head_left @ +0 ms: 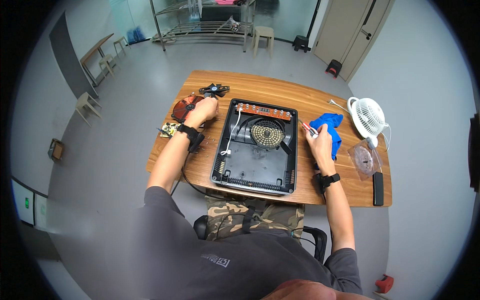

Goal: The person assembles an electronic device on a wooden table. They use a screwdriver to secure components, wipe the device with a blue cloth, and handle a fan and circuit board. The person flips the device over and continues assembling parts.

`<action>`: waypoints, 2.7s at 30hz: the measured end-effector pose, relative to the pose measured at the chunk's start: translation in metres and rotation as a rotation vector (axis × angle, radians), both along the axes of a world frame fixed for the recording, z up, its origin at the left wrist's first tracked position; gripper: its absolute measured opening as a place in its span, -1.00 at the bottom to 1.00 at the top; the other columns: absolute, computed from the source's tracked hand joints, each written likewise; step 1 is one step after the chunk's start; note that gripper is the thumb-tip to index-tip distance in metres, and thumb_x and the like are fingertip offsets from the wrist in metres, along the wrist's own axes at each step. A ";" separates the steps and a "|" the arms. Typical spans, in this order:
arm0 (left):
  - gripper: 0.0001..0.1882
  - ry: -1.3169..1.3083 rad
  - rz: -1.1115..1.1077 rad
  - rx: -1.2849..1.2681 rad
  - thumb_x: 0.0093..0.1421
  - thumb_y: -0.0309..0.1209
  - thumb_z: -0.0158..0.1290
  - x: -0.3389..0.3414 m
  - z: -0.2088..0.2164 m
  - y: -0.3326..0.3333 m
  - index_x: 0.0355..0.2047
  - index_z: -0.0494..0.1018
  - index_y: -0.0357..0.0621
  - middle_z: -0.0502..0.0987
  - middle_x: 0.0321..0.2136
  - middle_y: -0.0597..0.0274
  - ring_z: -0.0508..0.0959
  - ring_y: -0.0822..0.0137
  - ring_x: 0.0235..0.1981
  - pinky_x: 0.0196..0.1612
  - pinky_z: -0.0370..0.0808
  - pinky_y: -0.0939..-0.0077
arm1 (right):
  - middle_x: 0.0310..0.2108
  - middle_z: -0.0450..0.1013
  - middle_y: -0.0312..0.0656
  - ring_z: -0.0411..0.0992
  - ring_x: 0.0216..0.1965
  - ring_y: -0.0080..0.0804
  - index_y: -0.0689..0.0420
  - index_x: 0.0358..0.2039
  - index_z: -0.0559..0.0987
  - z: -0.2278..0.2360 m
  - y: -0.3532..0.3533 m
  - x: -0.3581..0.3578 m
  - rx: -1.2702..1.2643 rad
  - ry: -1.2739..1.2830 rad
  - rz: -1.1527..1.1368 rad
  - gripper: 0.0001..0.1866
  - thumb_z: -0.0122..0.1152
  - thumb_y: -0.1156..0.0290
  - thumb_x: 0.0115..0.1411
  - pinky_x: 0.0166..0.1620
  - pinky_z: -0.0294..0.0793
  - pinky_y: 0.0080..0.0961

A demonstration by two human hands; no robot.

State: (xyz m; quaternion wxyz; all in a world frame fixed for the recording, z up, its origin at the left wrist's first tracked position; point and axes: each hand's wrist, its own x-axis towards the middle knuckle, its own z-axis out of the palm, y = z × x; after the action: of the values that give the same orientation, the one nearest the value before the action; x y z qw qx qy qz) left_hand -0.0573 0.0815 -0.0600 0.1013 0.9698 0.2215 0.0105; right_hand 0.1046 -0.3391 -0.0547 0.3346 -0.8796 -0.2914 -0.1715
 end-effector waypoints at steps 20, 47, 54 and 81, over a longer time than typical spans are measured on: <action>-0.71 -0.124 -0.294 -0.077 0.09 -0.35 0.28 0.005 0.046 -0.071 -0.17 0.59 -0.15 0.62 -0.20 0.06 0.59 0.02 -0.08 -0.02 0.53 0.15 | -0.32 0.54 0.27 0.55 -0.24 0.23 0.28 -0.24 0.47 -0.034 -0.004 -0.007 -0.399 0.150 0.019 -0.50 0.31 0.04 0.19 -0.19 0.56 0.01; -0.78 -0.312 -0.419 0.106 0.03 -0.57 0.17 0.059 0.014 -0.046 -0.26 0.55 -0.20 0.54 -0.24 0.01 0.58 -0.08 -0.11 -0.08 0.56 0.10 | -0.06 0.44 0.02 0.48 0.01 0.07 0.18 -0.09 0.54 0.017 0.092 0.075 -0.630 0.045 0.467 -0.59 0.42 0.40 0.03 0.01 0.53 -0.09; -0.77 -0.315 -0.371 0.119 0.04 -0.58 0.14 0.074 0.069 -0.016 -0.24 0.57 -0.11 0.57 -0.21 0.11 0.58 -0.03 -0.13 -0.08 0.54 0.12 | -0.07 0.46 -0.01 0.49 -0.02 0.07 0.18 -0.14 0.55 0.066 0.122 0.094 -0.545 -0.059 0.454 -0.64 0.41 0.36 0.07 0.00 0.52 -0.08; -0.76 0.034 -0.371 0.190 0.06 -0.51 0.18 0.158 -0.014 0.063 -0.21 0.58 -0.11 0.63 -0.16 0.08 0.58 0.04 -0.03 0.05 0.48 0.21 | -0.14 0.59 0.04 0.53 -0.03 -0.01 0.21 -0.09 0.57 -0.023 0.234 0.186 -0.769 0.277 0.498 -0.53 0.50 0.41 -0.04 0.01 0.52 -0.26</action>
State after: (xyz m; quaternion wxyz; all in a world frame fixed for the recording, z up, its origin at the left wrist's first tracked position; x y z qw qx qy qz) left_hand 0.1005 0.1441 -0.0744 0.0057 0.9992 0.0388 -0.0040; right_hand 0.2908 -0.1055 -0.0779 0.0516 -0.8575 -0.4884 0.1530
